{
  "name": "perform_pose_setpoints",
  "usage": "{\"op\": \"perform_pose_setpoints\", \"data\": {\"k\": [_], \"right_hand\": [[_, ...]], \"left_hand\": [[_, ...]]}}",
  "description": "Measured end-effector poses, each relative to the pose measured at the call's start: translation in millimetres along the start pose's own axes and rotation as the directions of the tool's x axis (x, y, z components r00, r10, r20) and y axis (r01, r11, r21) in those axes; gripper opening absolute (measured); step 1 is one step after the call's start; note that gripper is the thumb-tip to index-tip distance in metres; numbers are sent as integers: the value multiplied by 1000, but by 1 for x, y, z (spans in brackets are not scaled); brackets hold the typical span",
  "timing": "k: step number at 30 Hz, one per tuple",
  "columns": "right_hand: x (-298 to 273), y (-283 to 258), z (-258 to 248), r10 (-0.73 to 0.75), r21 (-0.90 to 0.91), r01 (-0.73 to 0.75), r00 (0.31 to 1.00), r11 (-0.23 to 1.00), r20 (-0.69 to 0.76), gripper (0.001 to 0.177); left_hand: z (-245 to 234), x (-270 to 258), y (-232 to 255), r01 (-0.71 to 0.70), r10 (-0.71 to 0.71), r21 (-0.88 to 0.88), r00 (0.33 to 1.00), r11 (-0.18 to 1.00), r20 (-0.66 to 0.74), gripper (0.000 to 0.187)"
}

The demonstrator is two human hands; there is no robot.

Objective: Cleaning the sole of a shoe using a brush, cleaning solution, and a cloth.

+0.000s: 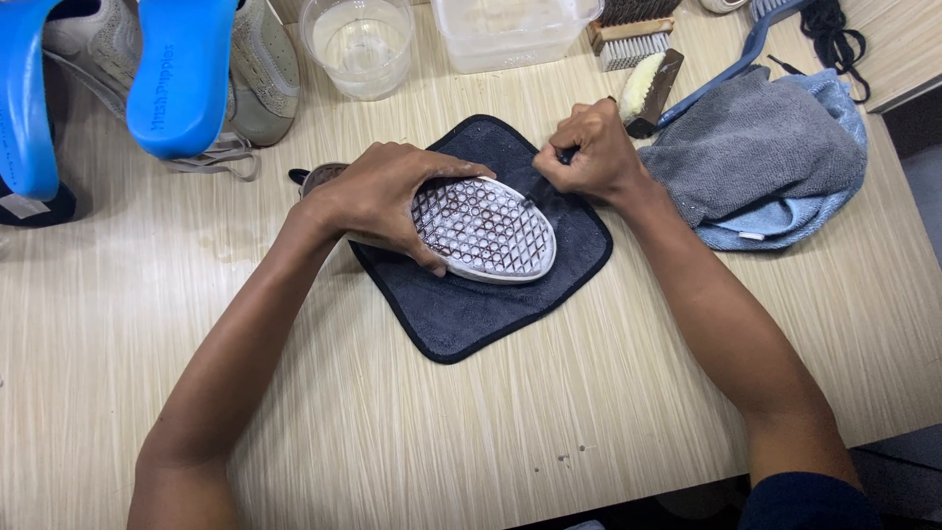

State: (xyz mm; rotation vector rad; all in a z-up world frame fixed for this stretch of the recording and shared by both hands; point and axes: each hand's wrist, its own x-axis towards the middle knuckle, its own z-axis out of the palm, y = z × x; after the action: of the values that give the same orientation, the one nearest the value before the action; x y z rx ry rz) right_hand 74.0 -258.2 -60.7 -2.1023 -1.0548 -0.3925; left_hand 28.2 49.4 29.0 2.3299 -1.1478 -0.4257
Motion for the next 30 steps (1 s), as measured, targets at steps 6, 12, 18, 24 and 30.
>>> {"op": "perform_pose_setpoints", "data": {"k": [6, 12, 18, 24, 30], "right_hand": [[-3, 8, 2, -2, -36, 0, 999, 999, -42, 49], [-6, -7, -11, 18, -56, -17, 1000, 998, 13, 49], [-5, -1, -14, 3, -20, -3, 1000, 1000, -16, 49], [-2, 5, -9, -36, -53, 33, 997, 998, -67, 50], [-4, -1, -14, -63, -84, 55, 994, 995, -92, 44]], "left_hand": [[4, 0, -4, -12, 13, 19, 1000, 1000, -20, 114], [2, -2, -1, 25, -24, 11, 999, 1000, -40, 113], [-12, -4, 16, 83, -89, -89, 994, 993, -68, 114], [-5, -2, 6, 98, -104, -82, 991, 992, -78, 114], [2, -2, 1, 124, -124, -8, 986, 992, -110, 113]]}}
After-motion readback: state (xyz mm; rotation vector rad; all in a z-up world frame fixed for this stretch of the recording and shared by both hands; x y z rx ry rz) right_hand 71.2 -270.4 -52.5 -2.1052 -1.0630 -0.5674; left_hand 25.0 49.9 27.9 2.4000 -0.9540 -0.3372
